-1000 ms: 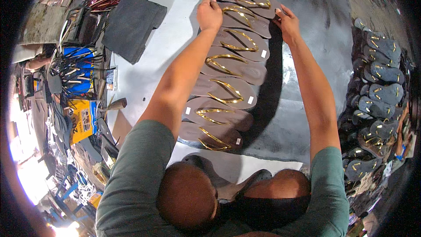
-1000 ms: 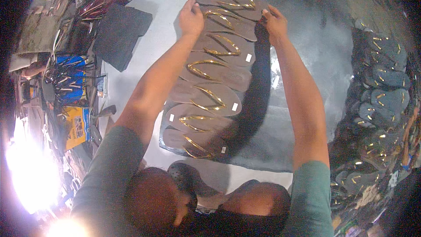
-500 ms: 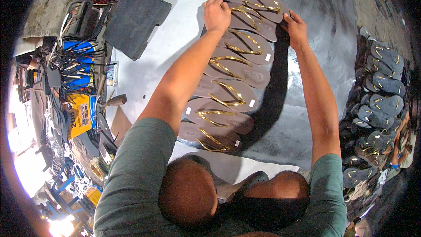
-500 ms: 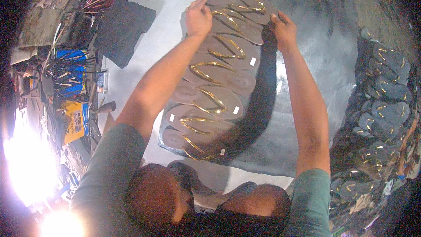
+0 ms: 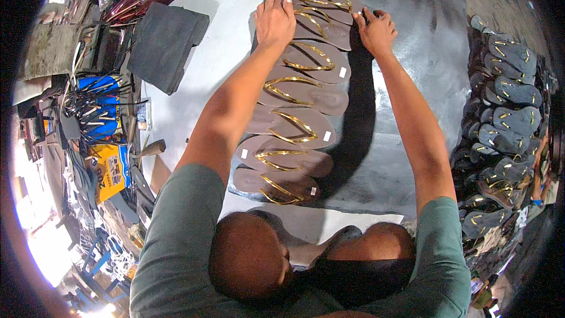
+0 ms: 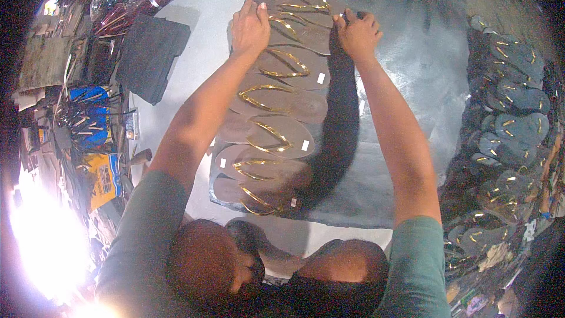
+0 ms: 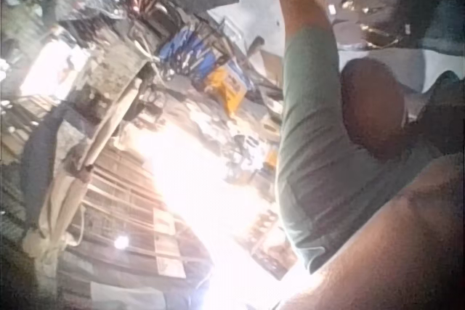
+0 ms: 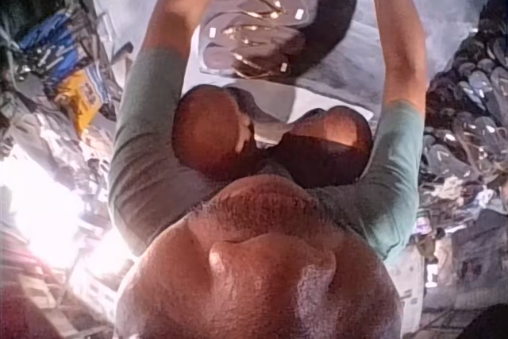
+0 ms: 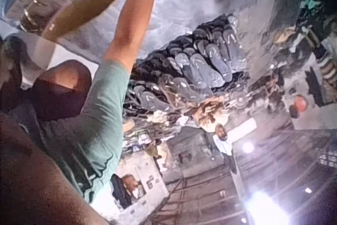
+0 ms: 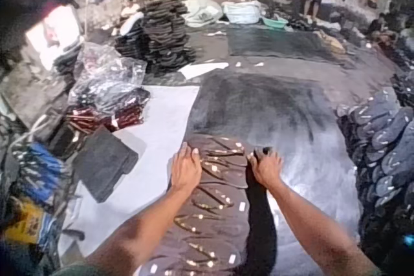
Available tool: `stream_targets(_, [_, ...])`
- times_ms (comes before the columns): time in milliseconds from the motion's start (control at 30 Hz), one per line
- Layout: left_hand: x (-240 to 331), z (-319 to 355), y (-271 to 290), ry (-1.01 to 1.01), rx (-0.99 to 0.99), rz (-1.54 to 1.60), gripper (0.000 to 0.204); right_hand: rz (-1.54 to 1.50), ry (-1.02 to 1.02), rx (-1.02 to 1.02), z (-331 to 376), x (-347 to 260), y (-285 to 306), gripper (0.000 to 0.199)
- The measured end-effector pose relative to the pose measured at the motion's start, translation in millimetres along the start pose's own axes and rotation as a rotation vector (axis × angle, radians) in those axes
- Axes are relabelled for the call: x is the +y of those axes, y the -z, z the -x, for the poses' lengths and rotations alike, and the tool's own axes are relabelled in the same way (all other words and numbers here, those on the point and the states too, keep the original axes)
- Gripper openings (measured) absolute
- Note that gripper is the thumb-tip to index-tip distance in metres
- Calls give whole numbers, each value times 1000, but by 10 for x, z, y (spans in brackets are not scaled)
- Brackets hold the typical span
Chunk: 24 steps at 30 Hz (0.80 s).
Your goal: The person sits on the floor and arranges multiple flip-flops with gold straps in neat rows on a white surface. They pick up each flip-flop, align it, and place it down repeatedly.
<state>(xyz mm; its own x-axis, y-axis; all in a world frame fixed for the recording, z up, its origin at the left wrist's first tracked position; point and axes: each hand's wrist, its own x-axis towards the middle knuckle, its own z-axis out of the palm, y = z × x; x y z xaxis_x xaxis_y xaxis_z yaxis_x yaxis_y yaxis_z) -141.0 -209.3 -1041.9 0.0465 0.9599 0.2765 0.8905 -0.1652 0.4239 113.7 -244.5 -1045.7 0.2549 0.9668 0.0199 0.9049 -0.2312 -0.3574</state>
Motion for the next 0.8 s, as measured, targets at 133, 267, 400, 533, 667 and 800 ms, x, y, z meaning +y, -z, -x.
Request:
stream_targets(133, [132, 12, 66, -11, -47, -55, 52, 143, 125, 119, 185, 14, -262, 59])
stream_targets(267, [54, 12, 7, -195, 56, -258, 51, 84, 220, 119, 192, -34, -299, 58])
stream_targets(400, [-90, -82, -48, -254, -44, -19, 49, 101, 248, 64, 236, -63, -234, 61])
stream_targets(533, [-21, -54, 7, -266, -19, -99, 50, 223, 262, 78, 260, -208, -235, 63])
stream_targets(667, [64, -125, 2, -233, -138, -83, 53, 79, 339, 91, 358, -160, -145, 63])
stream_targets(800, [-326, -312, -299, -235, -226, -23, 64, 241, 239, -152, 241, -169, -59, 64])
